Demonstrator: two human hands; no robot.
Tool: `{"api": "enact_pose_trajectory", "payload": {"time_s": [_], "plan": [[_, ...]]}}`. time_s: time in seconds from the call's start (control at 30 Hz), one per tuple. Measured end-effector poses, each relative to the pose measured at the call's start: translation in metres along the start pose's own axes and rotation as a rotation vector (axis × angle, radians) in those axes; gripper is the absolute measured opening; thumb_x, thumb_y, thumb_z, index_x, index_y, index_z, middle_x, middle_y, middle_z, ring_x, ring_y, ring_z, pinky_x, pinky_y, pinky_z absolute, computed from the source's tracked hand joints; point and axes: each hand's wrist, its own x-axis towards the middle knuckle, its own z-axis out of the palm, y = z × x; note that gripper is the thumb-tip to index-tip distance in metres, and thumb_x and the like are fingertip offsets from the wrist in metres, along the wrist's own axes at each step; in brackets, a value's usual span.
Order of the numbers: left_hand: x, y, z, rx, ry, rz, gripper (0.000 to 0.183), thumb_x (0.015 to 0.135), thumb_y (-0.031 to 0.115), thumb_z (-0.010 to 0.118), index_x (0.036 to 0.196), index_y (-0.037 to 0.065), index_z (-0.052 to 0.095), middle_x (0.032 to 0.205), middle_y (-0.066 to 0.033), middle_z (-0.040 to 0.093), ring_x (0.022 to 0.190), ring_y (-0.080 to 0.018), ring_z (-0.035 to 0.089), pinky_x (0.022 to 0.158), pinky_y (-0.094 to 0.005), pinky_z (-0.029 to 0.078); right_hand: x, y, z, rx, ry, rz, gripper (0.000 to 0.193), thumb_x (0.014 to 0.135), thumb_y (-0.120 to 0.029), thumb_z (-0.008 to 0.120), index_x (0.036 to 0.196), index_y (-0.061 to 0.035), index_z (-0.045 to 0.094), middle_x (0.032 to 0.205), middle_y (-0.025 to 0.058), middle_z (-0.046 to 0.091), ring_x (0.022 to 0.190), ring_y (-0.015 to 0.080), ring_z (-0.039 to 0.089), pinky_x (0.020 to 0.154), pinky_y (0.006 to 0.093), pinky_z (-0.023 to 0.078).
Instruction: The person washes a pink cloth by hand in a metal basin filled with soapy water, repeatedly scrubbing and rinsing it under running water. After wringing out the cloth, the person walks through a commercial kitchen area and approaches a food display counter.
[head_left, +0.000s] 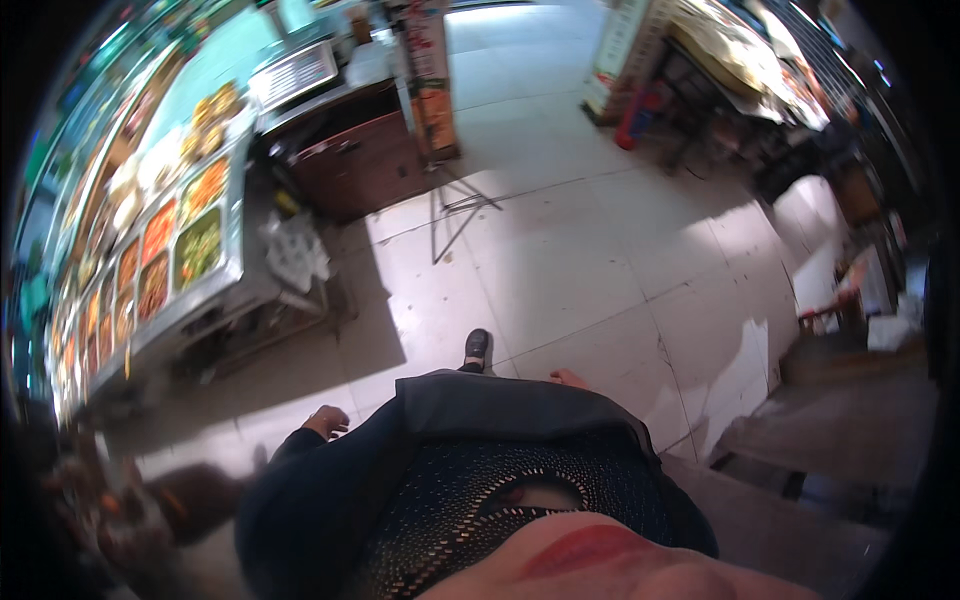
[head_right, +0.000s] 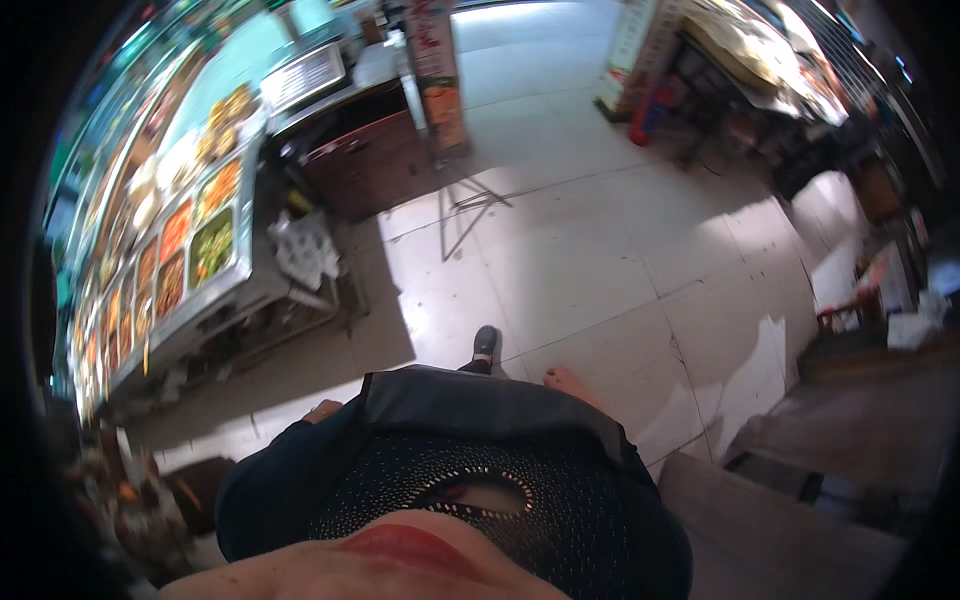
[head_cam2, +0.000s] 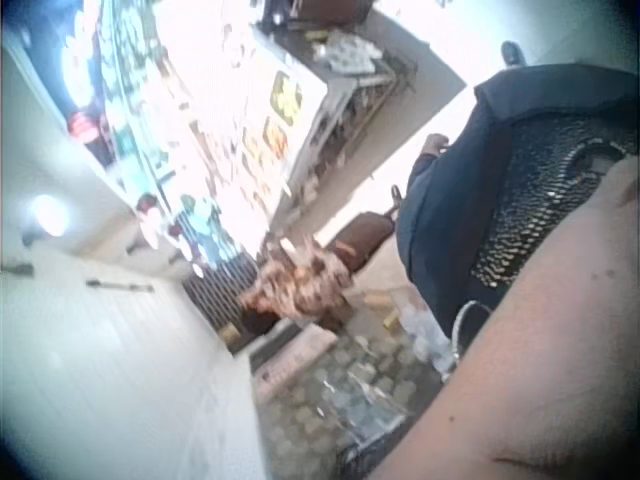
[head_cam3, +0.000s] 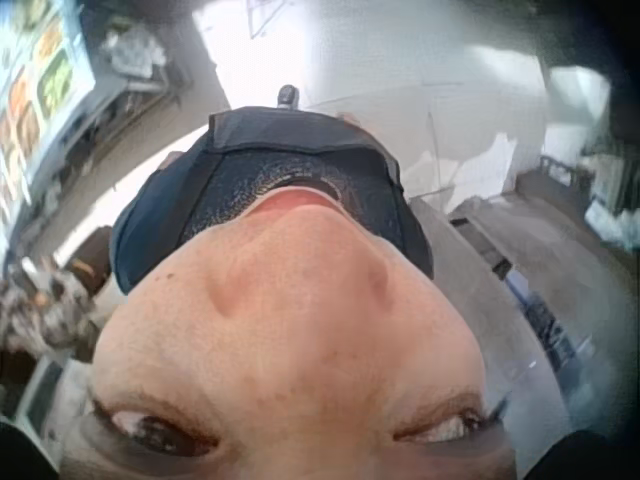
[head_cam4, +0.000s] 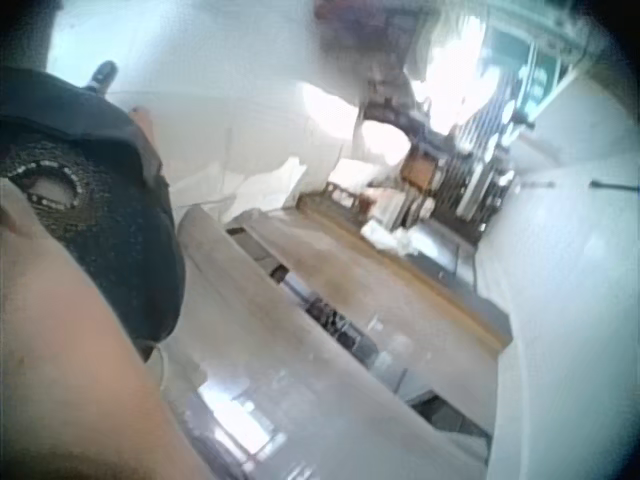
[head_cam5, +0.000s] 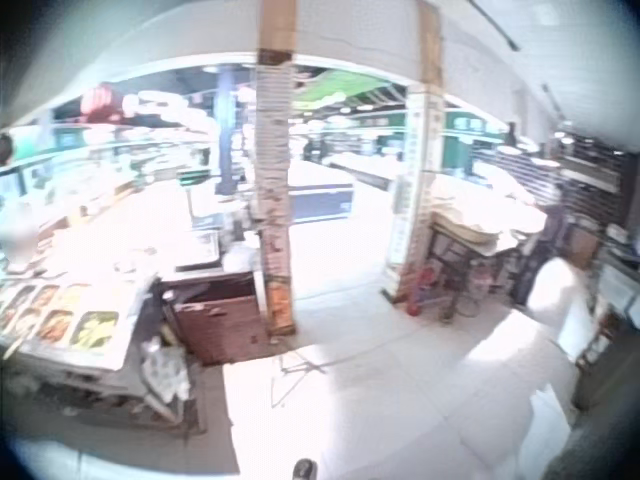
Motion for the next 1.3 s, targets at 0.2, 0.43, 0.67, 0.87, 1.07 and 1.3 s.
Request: {"api": "enact_pose_trajectory", "payload": {"time_s": [0.2,0.43,0.67,0.87,1.07,1.3], "plan": [[0.046,0.267,-0.059,0.18,0.04,0.263,0.02,0.091,0.02,0.055,0.096,0.005,0.066,0.091,-0.0078,0.069,0.084,-0.0218,0.067,0.063,-0.0388,0.048,0.039,0.037,-0.066,0.177,0.123,0.264,0.043,0.094,-0.033,0.052,0.122,-0.0016,0.056,0.118,0.0203,0.058,0.112,0.0317,0.055,0.095,0.0392,0.043],[0.037,0.652,-0.033,0.018,-0.116,0.678,0.013,0.085,0.011,0.05,0.079,0.011,0.061,0.097,-0.0047,0.07,0.087,-0.0175,0.067,0.075,-0.0373,0.044,0.046,0.062,-0.118,0.435,0.293,0.549,0.04,0.095,-0.032,0.051,0.121,-0.0022,0.057,0.112,0.0186,0.059,0.106,0.0295,0.056,0.092,0.0383,0.044],[0.106,0.842,0.006,0.027,-0.344,0.663,0.025,0.088,0.025,0.053,0.1,0.01,0.068,0.091,-0.0063,0.07,0.089,-0.0196,0.066,0.079,-0.0371,0.048,0.119,0.084,-0.184,0.574,0.377,0.655,0.038,0.096,-0.031,0.05,0.12,-0.0029,0.058,0.106,0.017,0.059,0.1,0.0272,0.057,0.089,0.0373,0.045],[0.156,0.873,-0.041,0.755,-0.246,0.721,0.028,0.087,0.026,0.059,0.102,0.006,0.07,0.092,-0.0115,0.069,0.086,-0.0238,0.067,0.077,-0.0381,0.051,0.295,0.081,-0.392,0.479,0.569,0.156,0.033,0.099,-0.028,0.047,0.114,-0.0026,0.06,0.091,0.0126,0.057,0.084,0.0226,0.056,0.082,0.0351,0.046],[0.155,0.885,-0.054,0.669,-0.182,0.82,0.027,0.088,0.024,0.059,0.105,0.005,0.069,0.091,-0.0158,0.068,0.082,-0.0256,0.067,0.071,-0.0367,0.052,0.535,0.007,-0.636,0.606,0.511,0.201,0.056,0.089,-0.051,0.057,0.129,-0.0129,0.05,0.119,0.0034,0.058,0.107,0.0214,0.059,0.091,0.0518,0.039],[0.155,1.008,0.022,0.784,0.329,0.989,0.027,0.078,0.015,0.062,0.104,0.012,0.07,0.072,-0.0147,0.066,0.068,-0.0251,0.064,0.06,-0.0383,0.049,0.641,-0.092,-0.67,0.387,0.18,0.237,0.046,0.095,-0.044,0.053,0.12,-0.0048,0.056,0.092,0.005,0.059,0.092,0.0172,0.065,0.061,0.0269,0.045]]}}
